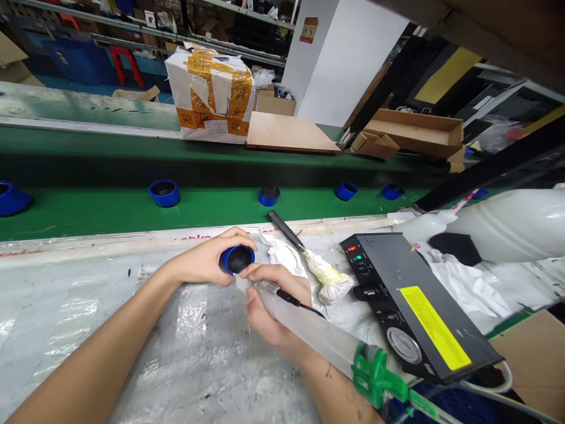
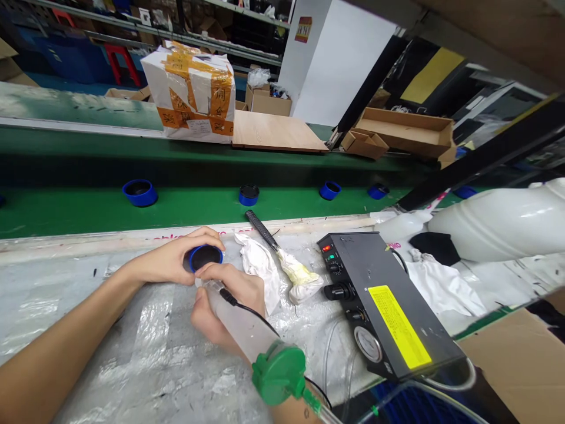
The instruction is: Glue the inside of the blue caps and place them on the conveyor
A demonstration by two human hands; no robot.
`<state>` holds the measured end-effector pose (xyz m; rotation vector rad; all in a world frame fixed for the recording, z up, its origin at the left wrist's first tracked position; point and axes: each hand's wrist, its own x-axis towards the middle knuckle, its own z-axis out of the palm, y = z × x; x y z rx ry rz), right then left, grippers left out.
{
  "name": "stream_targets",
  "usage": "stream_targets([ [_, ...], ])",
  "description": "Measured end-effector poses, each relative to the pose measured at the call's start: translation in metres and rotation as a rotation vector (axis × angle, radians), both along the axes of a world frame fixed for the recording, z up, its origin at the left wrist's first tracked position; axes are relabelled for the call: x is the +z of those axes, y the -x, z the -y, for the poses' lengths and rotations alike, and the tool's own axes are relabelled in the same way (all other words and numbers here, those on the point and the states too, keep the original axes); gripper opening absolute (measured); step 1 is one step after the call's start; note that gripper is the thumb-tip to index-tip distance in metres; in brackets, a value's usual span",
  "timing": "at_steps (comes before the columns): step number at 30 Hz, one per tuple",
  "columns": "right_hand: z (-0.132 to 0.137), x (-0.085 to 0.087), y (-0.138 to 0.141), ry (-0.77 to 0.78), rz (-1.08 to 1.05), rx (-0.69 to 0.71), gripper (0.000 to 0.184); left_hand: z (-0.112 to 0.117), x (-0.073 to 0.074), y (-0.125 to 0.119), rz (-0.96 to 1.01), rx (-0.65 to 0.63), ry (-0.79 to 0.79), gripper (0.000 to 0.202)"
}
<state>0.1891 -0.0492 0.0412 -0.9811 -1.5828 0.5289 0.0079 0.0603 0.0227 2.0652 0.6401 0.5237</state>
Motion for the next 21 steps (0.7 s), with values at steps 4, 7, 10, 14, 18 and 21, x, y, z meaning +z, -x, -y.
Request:
stream_targets([
  [4,0.0010,0.0077,-0.0007,0.030,0.049,0.016,0.017,0.0001,0.0013,-0.0002,0.004,-0.002,0.011,0.051],
  [7,0.0013,0.0103,-0.0005,0.032,0.059,0.015,0.017,0.0000,0.0007,0.0002,0.012,-0.003,0.008,0.050],
  [10,0.0008,0.0089,0.0006,0.035,0.035,0.024,0.018,-0.0001,-0.0002,0.0008,0.011,-0.002,-0.002,0.050],
  [14,0.0004,0.0066,0.0023,0.030,-0.002,0.021,0.020,-0.0011,-0.0015,0.0015,-0.008,-0.002,-0.008,0.051],
  [18,0.0010,0.0064,0.0026,0.044,0.006,0.003,0.019,-0.0022,-0.0017,0.0016,0.000,-0.018,-0.005,0.051],
  [21,0.0008,0.0051,0.0030,0.028,-0.004,-0.004,0.019,-0.0020,-0.0008,0.0015,0.003,-0.021,0.001,0.051],
])
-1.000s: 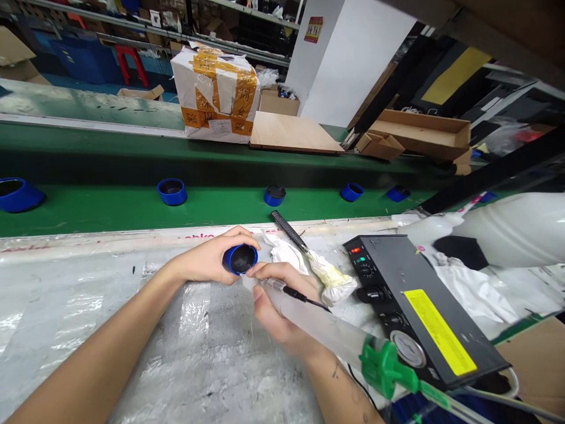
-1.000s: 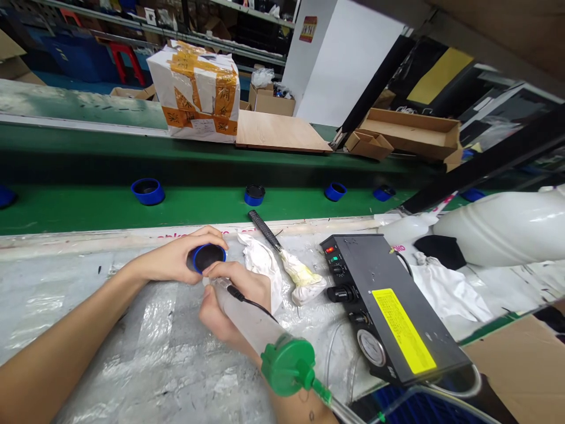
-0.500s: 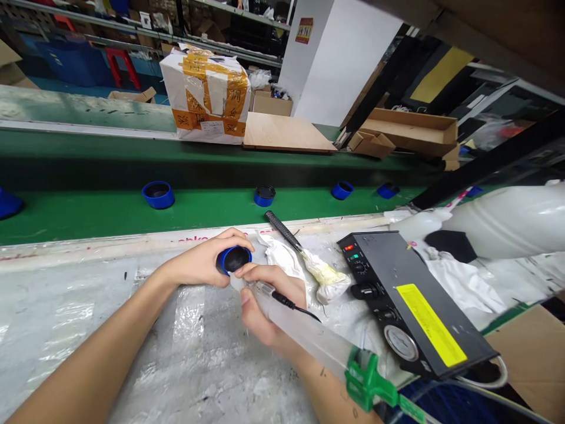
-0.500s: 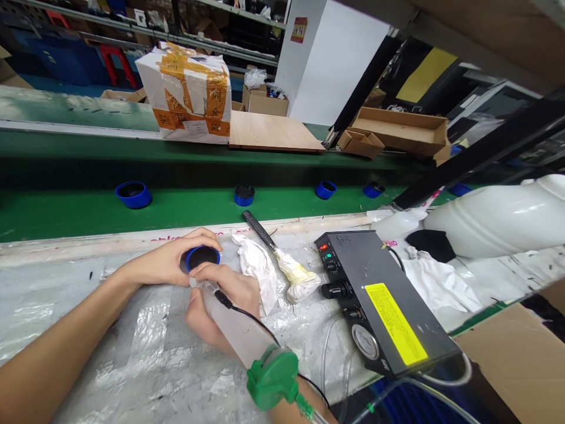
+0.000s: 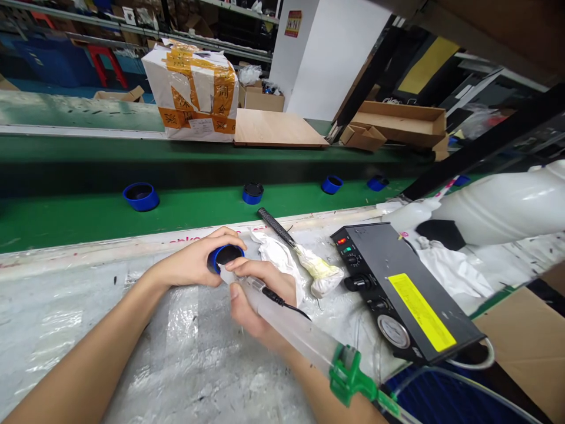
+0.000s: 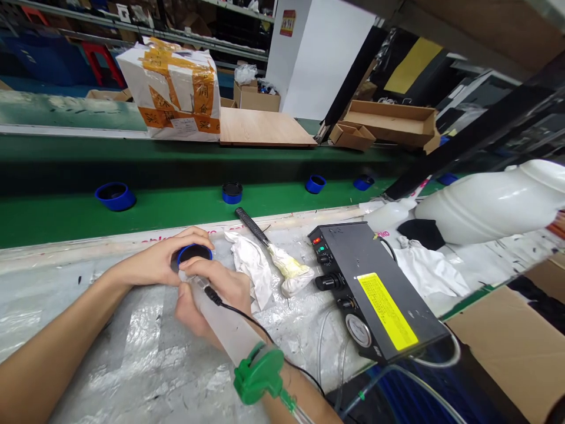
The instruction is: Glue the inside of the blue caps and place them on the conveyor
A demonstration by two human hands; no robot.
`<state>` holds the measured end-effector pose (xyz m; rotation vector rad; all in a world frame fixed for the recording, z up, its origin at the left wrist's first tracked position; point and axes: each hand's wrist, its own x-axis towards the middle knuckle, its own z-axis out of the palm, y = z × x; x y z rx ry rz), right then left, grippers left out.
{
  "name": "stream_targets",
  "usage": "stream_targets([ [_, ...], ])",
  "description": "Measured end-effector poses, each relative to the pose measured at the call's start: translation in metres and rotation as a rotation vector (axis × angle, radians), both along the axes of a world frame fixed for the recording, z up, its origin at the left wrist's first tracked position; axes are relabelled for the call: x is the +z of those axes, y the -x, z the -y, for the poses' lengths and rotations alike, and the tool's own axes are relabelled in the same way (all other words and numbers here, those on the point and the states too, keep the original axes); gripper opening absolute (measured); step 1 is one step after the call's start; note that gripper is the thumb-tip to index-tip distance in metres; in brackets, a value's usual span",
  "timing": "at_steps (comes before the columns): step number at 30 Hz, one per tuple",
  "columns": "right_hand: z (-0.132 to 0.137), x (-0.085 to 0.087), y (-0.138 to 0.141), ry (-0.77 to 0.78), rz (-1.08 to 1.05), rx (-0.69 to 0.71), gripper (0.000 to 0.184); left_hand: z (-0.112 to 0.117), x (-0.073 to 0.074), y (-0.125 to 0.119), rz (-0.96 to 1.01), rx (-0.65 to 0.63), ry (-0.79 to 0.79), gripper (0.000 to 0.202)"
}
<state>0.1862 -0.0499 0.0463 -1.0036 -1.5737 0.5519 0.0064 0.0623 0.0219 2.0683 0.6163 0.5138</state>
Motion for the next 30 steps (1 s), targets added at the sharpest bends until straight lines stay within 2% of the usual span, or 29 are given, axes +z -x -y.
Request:
stream_targets([
  [7,-0.0045,-0.0065,0.0018,-0.082,-0.060,-0.013,0.021,0.0018,0.0003,-0.0016,0.006,0.013,0.014,0.050],
  [16,-0.0069,-0.0085,-0.0004,-0.055,-0.095,0.013,0.021,0.0028,0.0038,-0.0026,0.004,0.016,0.006,0.047],
  [30,-0.0085,-0.0039,-0.0042,-0.057,-0.130,-0.064,0.021,0.0038,0.0037,-0.0017,0.003,0.015,-0.067,0.050],
])
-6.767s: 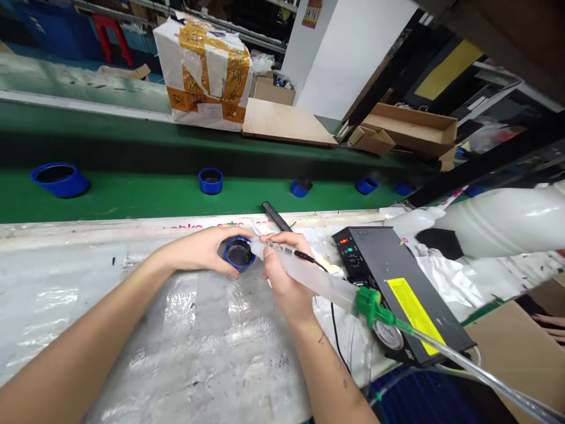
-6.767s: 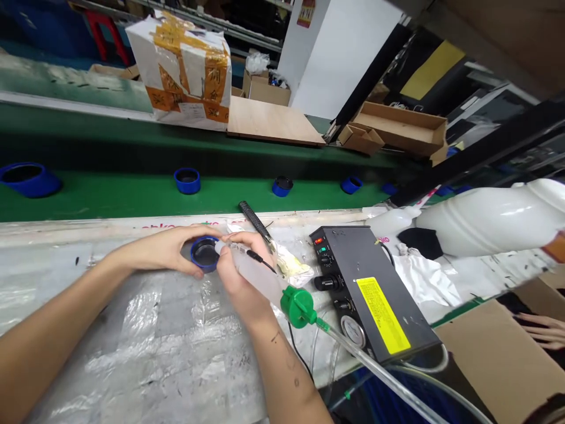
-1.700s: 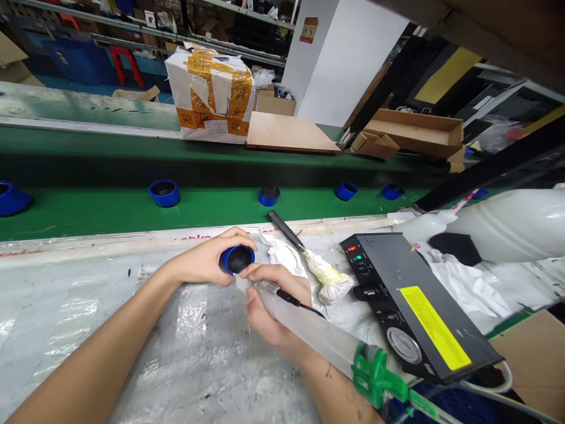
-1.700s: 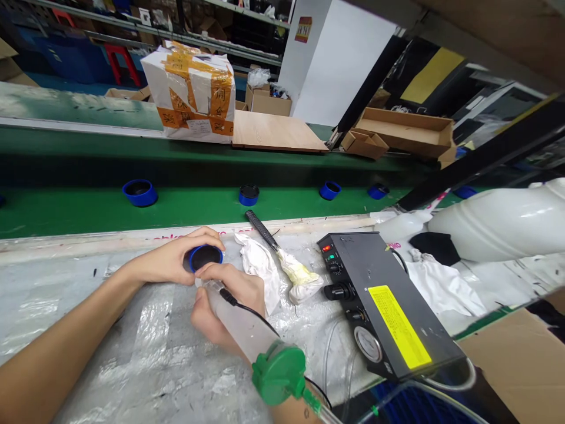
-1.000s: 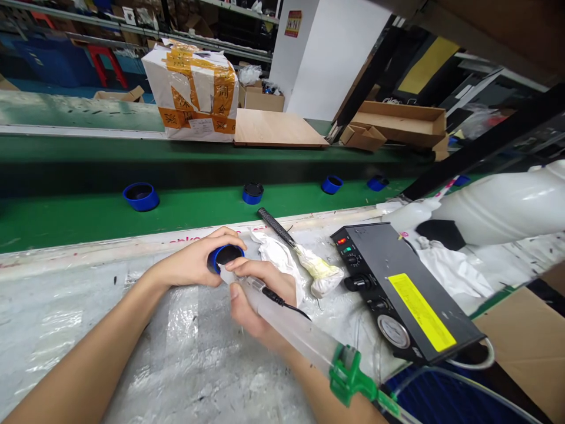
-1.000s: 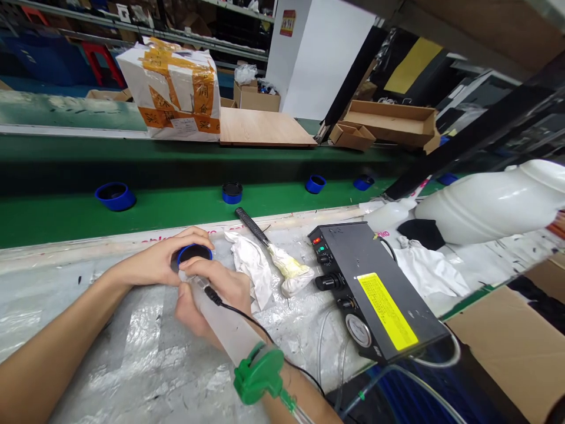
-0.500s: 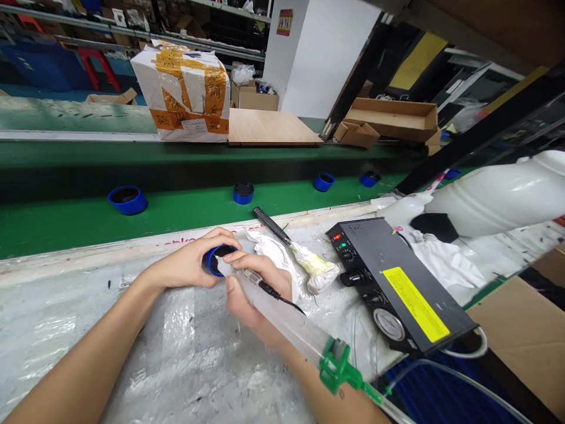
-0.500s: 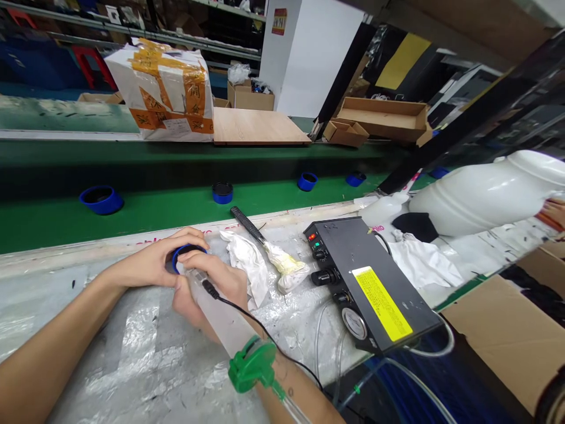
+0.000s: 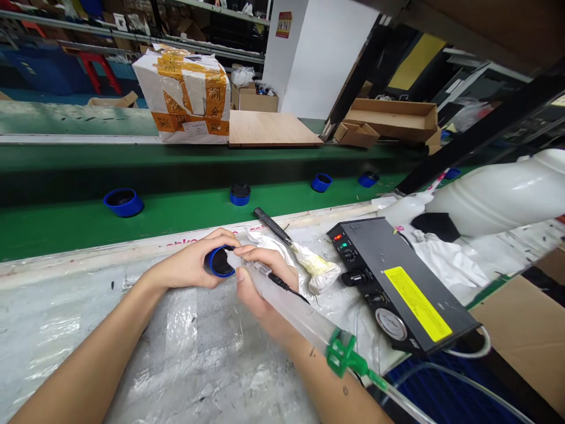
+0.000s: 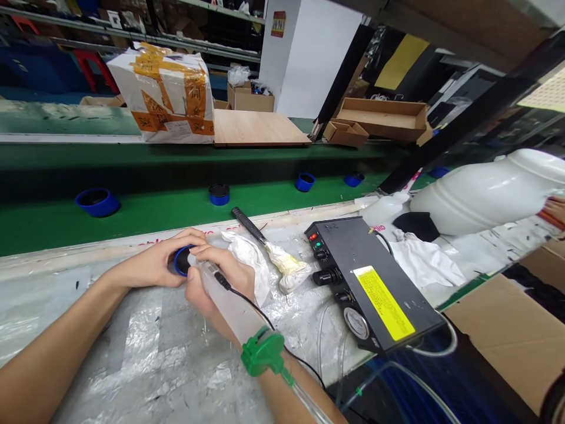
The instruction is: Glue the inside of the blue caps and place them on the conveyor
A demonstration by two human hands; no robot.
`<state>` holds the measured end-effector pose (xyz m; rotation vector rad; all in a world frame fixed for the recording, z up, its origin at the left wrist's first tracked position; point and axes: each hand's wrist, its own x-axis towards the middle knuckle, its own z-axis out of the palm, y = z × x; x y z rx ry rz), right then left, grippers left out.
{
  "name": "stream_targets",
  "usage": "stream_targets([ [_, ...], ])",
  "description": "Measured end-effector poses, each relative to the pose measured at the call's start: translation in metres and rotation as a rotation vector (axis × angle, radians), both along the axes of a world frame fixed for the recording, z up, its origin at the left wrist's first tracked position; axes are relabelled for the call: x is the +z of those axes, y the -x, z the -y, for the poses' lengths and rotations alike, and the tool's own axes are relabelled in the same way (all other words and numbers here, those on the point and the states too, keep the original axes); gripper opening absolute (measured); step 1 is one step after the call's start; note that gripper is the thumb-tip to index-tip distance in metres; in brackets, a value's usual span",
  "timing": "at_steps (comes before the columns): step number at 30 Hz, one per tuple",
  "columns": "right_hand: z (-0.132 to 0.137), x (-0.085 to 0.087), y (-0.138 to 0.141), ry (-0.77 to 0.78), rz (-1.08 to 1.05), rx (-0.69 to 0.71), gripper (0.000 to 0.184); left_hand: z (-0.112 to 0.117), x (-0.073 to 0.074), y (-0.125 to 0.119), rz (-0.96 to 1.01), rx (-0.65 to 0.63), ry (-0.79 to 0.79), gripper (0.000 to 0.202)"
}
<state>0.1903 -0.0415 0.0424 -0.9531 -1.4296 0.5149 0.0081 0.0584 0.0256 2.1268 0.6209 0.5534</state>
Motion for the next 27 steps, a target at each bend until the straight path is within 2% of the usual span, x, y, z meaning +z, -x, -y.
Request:
stream_targets([
  [10,0.000,0.000,-0.002,0.042,0.028,-0.059,0.018,-0.001,-0.002,0.000,0.002,0.007,0.038,0.053],
  [15,0.004,-0.002,-0.004,-0.001,0.052,-0.046,0.027,-0.005,-0.005,0.003,-0.003,0.064,0.057,0.056],
  [17,0.007,-0.003,-0.004,-0.036,0.040,-0.076,0.031,-0.012,-0.007,0.011,-0.026,0.168,0.082,0.060],
  [18,0.008,-0.004,-0.003,-0.053,0.026,-0.105,0.031,-0.018,-0.007,0.017,-0.027,0.263,0.079,0.062],
  [21,0.011,-0.005,0.000,-0.047,0.003,-0.173,0.027,-0.038,-0.009,0.044,-0.033,0.643,-0.039,0.070],
  [23,0.012,-0.006,0.002,-0.032,0.006,-0.200,0.024,-0.048,-0.010,0.063,-0.095,0.847,-0.165,0.068],
  [27,0.012,-0.010,0.004,-0.037,0.011,-0.204,0.021,-0.058,-0.015,0.086,-0.335,1.051,-0.394,0.052],
])
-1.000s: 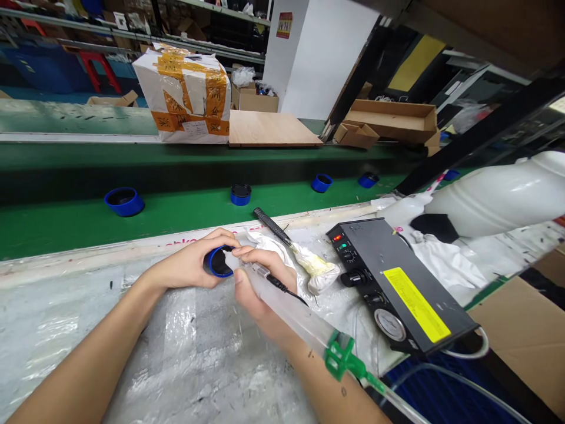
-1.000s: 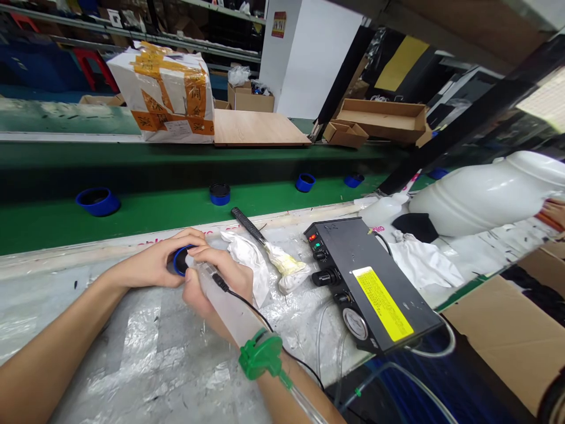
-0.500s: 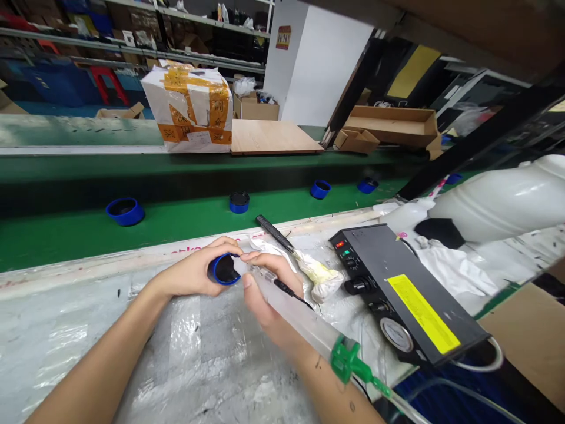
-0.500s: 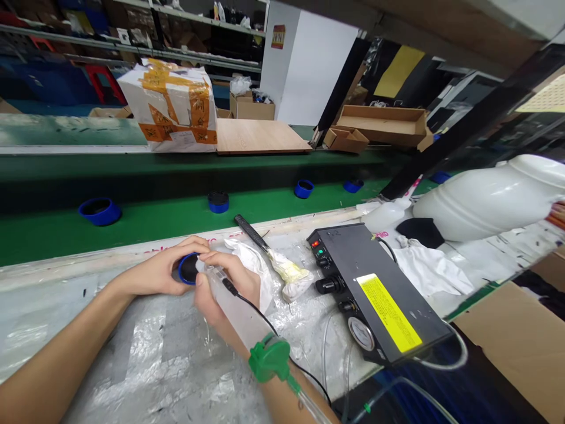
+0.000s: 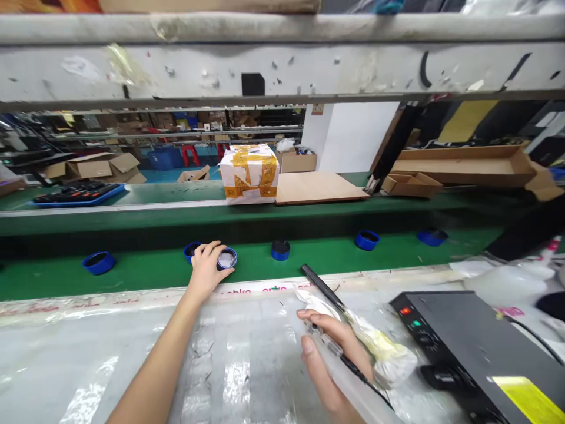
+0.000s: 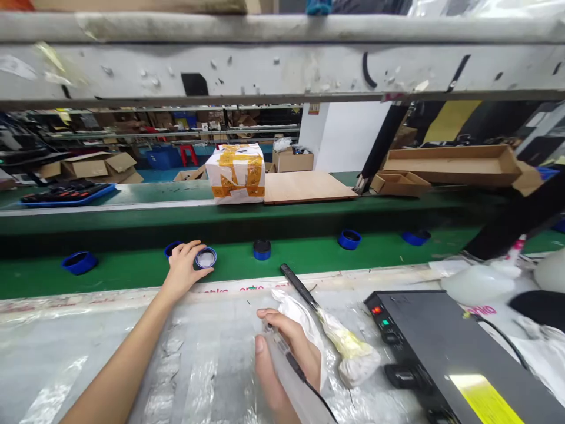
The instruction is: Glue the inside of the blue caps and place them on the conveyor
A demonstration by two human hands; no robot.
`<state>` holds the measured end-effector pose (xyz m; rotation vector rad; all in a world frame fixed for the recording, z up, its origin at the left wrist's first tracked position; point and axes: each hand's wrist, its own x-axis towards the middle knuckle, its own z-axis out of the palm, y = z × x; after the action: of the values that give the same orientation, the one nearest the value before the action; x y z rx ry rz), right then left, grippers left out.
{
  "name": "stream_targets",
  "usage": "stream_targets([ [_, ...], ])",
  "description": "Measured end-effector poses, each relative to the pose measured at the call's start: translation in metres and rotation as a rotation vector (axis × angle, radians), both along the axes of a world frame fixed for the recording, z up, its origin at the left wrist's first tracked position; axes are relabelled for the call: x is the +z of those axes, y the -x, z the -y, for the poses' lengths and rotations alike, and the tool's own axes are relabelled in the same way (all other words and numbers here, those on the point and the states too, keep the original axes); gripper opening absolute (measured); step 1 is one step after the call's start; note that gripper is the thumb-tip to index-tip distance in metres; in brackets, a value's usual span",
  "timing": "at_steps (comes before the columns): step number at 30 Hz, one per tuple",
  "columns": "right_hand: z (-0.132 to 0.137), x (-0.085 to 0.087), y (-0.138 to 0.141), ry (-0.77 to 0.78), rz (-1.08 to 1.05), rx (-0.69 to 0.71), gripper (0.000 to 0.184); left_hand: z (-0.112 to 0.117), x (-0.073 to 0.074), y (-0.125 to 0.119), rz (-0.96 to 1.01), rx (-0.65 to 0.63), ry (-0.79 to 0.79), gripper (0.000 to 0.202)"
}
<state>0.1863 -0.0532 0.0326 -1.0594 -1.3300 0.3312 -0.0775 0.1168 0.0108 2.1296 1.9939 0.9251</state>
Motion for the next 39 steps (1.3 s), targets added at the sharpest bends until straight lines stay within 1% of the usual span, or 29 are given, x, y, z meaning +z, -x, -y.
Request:
stream_targets([
  [2,-0.001,-0.003,-0.001,-0.022,0.021,-0.005,0.020,-0.002,-0.004,0.004,-0.101,0.104,-0.030,0.051],
  [4,-0.002,-0.006,-0.002,-0.040,0.053,-0.022,0.019,-0.003,-0.008,0.005,-0.135,0.197,-0.027,0.052],
  [9,-0.003,-0.004,-0.003,-0.026,0.085,-0.019,0.019,-0.004,-0.014,0.011,-0.083,0.406,0.044,0.075],
  [11,-0.003,-0.003,-0.002,-0.032,0.088,-0.012,0.018,-0.002,-0.014,0.016,-0.020,0.441,0.064,0.077],
  [14,-0.004,-0.004,-0.002,-0.059,0.084,-0.009,0.018,0.000,-0.014,0.025,0.074,0.434,0.090,0.066],
  [19,-0.006,-0.009,-0.002,-0.048,0.088,0.016,0.015,0.002,-0.012,0.044,0.139,0.492,0.100,0.025],
  [21,-0.007,-0.010,-0.001,-0.046,0.091,0.036,0.016,0.003,-0.009,0.048,0.165,0.479,0.093,0.026],
  [24,-0.006,-0.012,0.001,-0.066,0.086,0.053,0.017,0.008,-0.001,0.045,0.199,0.417,0.022,0.030],
  [26,-0.005,-0.012,0.002,-0.092,0.075,0.042,0.018,0.013,0.005,0.035,0.222,0.323,-0.082,0.030],
  [27,-0.004,-0.013,0.002,-0.104,0.068,0.034,0.018,0.017,0.009,0.026,0.237,0.239,-0.141,0.030],
  [28,-0.004,-0.012,0.002,-0.110,0.062,0.022,0.019,0.021,0.011,0.016,0.255,0.122,-0.196,0.031],
  [29,-0.003,-0.012,0.001,-0.111,0.059,0.010,0.019,0.025,0.013,0.005,0.274,-0.012,-0.228,0.030],
  [30,-0.002,-0.012,-0.001,-0.105,0.057,-0.003,0.020,0.031,0.014,-0.008,0.286,-0.138,-0.219,0.028],
  [32,-0.003,-0.012,-0.006,-0.080,0.049,-0.023,0.019,0.041,0.011,-0.034,0.293,-0.351,-0.100,0.018],
  [33,-0.004,-0.013,-0.008,-0.063,0.038,-0.030,0.018,0.046,0.009,-0.047,0.296,-0.449,-0.011,0.023],
  [34,-0.005,-0.013,-0.011,-0.045,0.021,-0.032,0.017,0.050,0.006,-0.058,0.313,-0.518,0.075,0.035],
  [36,-0.009,-0.016,-0.017,-0.008,-0.020,-0.005,0.015,0.056,0.000,-0.075,0.357,-0.593,0.239,0.064],
  [37,-0.011,-0.018,-0.019,0.010,-0.042,0.021,0.015,0.058,-0.002,-0.080,0.368,-0.610,0.296,0.074],
  [38,-0.013,-0.019,-0.021,0.024,-0.066,0.057,0.015,0.059,-0.003,-0.084,0.368,-0.623,0.336,0.078],
  [39,-0.015,-0.021,-0.022,0.036,-0.092,0.095,0.014,0.060,-0.003,-0.085,0.361,-0.634,0.354,0.078],
])
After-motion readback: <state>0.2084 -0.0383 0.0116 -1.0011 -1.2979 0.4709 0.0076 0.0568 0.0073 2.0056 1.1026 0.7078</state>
